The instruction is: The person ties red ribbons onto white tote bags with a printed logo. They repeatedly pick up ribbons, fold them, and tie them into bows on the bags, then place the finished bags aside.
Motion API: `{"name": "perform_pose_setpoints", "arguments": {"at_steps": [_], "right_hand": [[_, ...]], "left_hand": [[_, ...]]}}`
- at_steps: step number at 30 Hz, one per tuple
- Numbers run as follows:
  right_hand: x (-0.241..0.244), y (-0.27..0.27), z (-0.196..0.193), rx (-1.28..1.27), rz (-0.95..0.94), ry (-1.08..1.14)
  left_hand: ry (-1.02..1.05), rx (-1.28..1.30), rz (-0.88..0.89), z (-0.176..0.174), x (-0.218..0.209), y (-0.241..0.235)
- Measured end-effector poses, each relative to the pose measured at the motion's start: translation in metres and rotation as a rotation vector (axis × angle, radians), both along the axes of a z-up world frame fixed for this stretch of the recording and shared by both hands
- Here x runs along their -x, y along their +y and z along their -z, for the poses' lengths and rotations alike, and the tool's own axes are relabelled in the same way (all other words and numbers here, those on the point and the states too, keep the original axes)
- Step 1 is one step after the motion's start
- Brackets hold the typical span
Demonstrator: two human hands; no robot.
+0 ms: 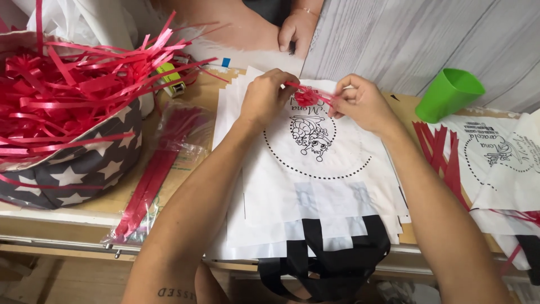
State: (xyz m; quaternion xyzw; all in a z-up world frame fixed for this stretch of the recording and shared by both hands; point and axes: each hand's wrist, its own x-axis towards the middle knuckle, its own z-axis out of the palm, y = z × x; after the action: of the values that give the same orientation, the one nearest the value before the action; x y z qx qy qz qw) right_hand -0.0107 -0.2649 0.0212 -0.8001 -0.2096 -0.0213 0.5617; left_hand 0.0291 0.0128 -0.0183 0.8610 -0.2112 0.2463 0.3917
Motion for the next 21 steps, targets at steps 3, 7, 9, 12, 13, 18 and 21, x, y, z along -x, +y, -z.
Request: {"name": "perform_pose_setpoints", "arguments": {"at_steps": [3, 7, 9, 12, 13, 18, 21], "right_hand": [[0.006, 0.002, -0.004, 0.135, -0.064, 0.040], [0.009, 0.002, -0.005, 0.530, 0.076, -0.027], [0.013, 0.003, -0.009, 0.632, 0.149, -0.066], [0.012, 0.000, -0.007, 0.776, 0.287, -0.130], [0.009, -0.003, -0.003, 0.806, 0.312, -0.159], [0.010, -0.003, -0.007, 0.896, 0.359, -0.163], [0.003, -0.007, -0.005, 0.966, 0.373, -0.204]], "left_hand": [[0.019, 0.006, -0.022, -0.001, 0.000, 0.003], [0.046, -0.014, -0.017, -0.005, 0.006, 0.003], [0.045, -0.021, -0.020, -0.007, 0.010, 0.003], [0.070, -0.033, -0.002, -0.015, 0.020, 0.000], [0.080, -0.047, 0.001, -0.019, 0.025, 0.000], [0.077, -0.090, 0.030, -0.022, 0.033, -0.003], [0.084, -0.114, 0.033, -0.020, 0.032, -0.005]]}}
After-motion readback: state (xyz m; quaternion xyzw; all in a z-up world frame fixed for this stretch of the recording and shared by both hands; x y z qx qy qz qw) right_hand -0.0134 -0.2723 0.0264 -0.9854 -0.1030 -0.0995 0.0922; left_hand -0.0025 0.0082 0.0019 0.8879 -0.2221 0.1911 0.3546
